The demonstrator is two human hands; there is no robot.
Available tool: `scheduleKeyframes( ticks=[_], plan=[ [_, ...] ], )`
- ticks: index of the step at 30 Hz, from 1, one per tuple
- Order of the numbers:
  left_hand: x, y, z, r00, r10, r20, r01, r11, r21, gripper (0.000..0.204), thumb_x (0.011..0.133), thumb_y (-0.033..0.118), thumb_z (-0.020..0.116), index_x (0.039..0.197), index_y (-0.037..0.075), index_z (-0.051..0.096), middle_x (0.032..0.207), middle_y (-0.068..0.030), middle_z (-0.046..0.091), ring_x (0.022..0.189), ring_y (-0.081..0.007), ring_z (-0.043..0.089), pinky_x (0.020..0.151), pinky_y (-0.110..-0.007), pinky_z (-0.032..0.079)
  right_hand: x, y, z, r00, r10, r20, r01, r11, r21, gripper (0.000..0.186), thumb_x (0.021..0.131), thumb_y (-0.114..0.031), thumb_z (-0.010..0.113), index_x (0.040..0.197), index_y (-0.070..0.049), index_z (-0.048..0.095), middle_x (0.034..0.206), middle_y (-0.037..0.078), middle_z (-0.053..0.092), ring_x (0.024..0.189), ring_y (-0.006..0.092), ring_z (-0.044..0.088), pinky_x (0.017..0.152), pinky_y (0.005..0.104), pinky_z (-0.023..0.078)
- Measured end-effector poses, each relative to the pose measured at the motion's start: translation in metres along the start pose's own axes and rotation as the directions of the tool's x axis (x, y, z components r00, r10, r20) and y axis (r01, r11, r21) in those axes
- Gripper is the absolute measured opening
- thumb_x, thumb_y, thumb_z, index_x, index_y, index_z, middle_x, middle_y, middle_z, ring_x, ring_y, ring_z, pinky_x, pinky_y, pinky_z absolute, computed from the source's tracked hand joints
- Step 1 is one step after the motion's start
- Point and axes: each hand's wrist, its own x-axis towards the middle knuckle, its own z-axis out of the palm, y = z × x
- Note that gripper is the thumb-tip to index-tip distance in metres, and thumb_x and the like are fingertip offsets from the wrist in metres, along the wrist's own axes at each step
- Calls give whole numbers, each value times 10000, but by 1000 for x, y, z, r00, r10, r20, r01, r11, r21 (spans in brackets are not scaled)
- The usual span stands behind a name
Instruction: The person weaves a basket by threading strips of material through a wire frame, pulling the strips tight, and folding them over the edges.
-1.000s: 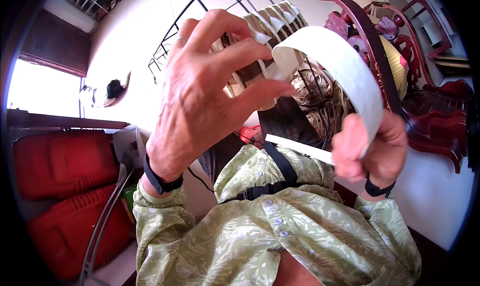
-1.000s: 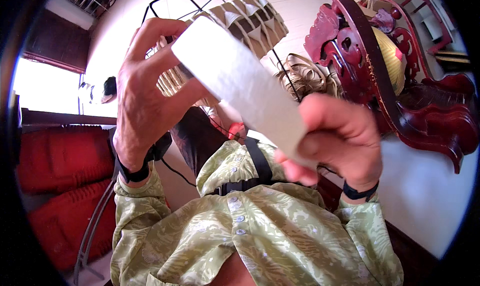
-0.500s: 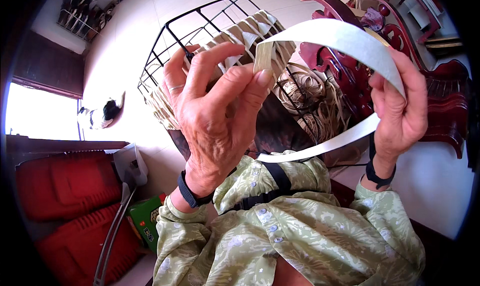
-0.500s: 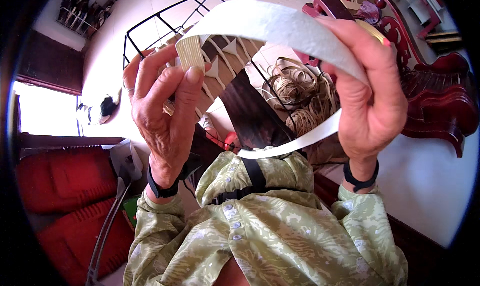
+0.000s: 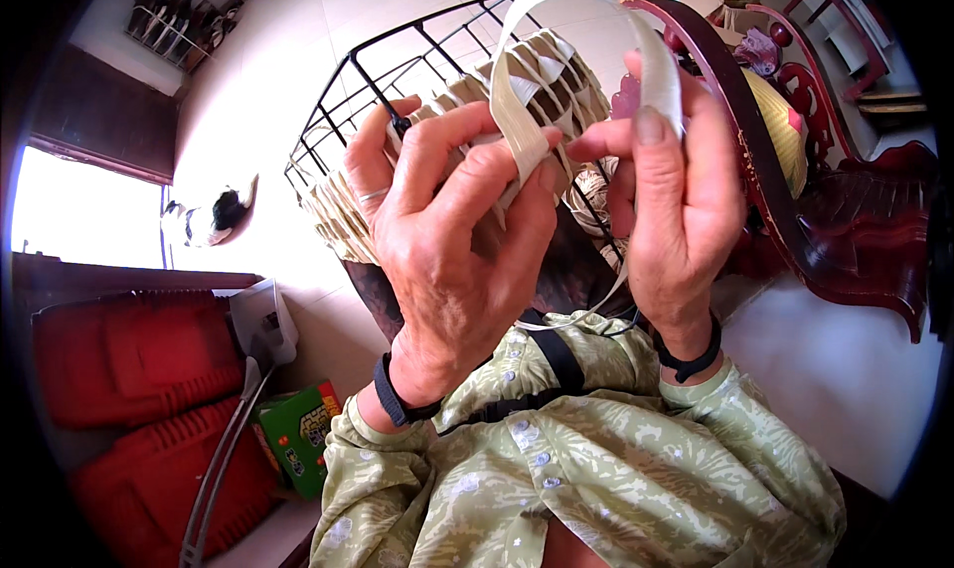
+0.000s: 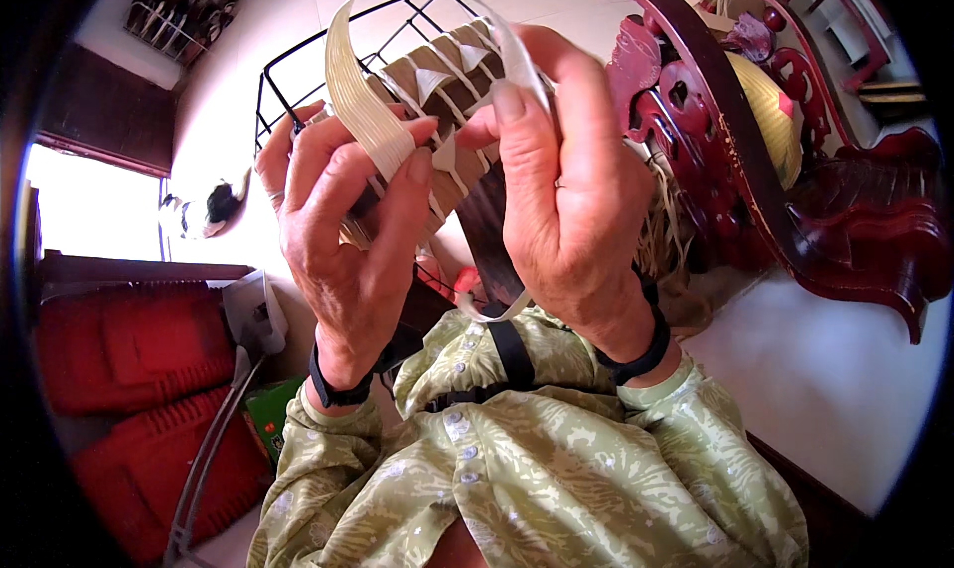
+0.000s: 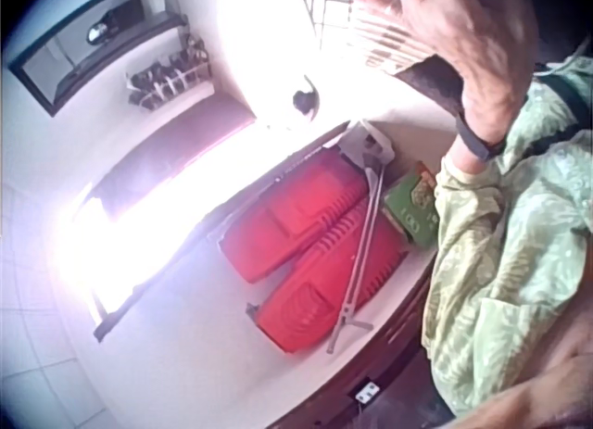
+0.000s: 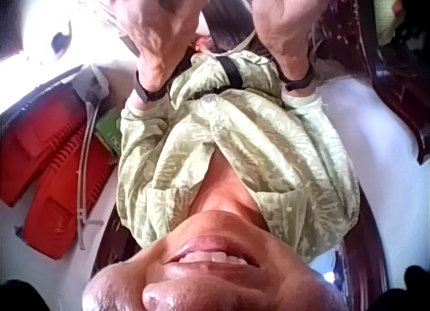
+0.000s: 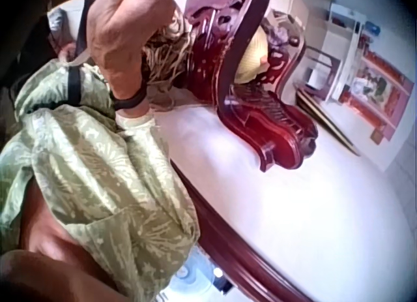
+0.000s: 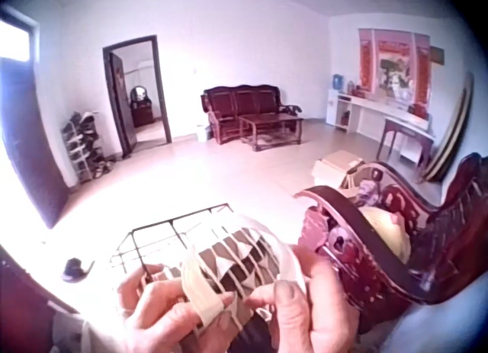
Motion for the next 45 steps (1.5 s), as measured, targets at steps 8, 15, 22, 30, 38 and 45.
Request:
scheduleKeyframes(
  ticks=[8, 15, 22, 30, 38, 45],
  plan=[
    [-6, -4, 4, 995, -55, -79, 49, 996, -80, 355, 770, 64, 768, 1108, 15, 669, 995, -94, 705, 1063, -304, 551, 1023, -444, 372, 21, 0, 15, 931, -364, 4, 352, 898, -264, 114, 949, -91, 709, 957, 20, 686, 808, 15, 693, 641, 73, 578, 596, 220, 466],
    [-11, -1, 1, 986, -149, -81, 126, 963, -239, 523, 947, -1, 599, 1442, -48, 436, 1117, -146, 710, 1125, -221, 595, 1062, -416, 396, 9, -8, 19, 976, -210, -51, 196, 960, -200, 119, 966, -99, 699, 1002, 12, 676, 821, 27, 696, 658, 70, 611, 605, 213, 483],
    [-8, -11, 14, 980, 105, -166, -99, 994, 42, 509, 868, -21, 607, 1371, -56, 538, 1004, -149, 665, 959, -286, 587, 1040, -493, 401, 11, -14, 27, 905, -424, 24, 418, 877, -237, 87, 886, -1, 738, 956, 33, 700, 811, 75, 677, 710, 145, 615, 637, 259, 480],
    [-9, -6, 12, 988, 107, -111, -83, 977, 195, 515, 888, 120, 624, 1367, -56, 554, 1073, -123, 680, 941, -295, 632, 1074, -485, 370, -2, -17, 28, 972, -205, 118, 196, 977, 79, 186, 937, -80, 700, 1057, 59, 673, 934, 49, 679, 770, 95, 566, 711, 239, 457],
    [-12, -23, -16, 997, -64, 41, 75, 918, -390, 633, 913, 264, 627, 1447, -47, 488, 1158, -164, 692, 1150, -241, 606, 1135, -420, 322, 11, -5, 16, 976, 83, 201, -197, 734, 649, 151, 947, -107, 691, 1061, -11, 716, 982, 66, 725, 884, 158, 677, 808, 304, 532],
    [-19, -31, -18, 998, -40, 54, 66, 756, -652, 770, 921, 567, 656, 1326, -81, 557, 1396, -192, 534, 1313, -298, 489, 1133, -452, 335, 6, -4, 4, 930, -286, 233, 211, 930, 300, 212, 877, -10, 745, 1083, 15, 703, 995, 55, 716, 863, 112, 636, 772, 264, 497]
  ],
)
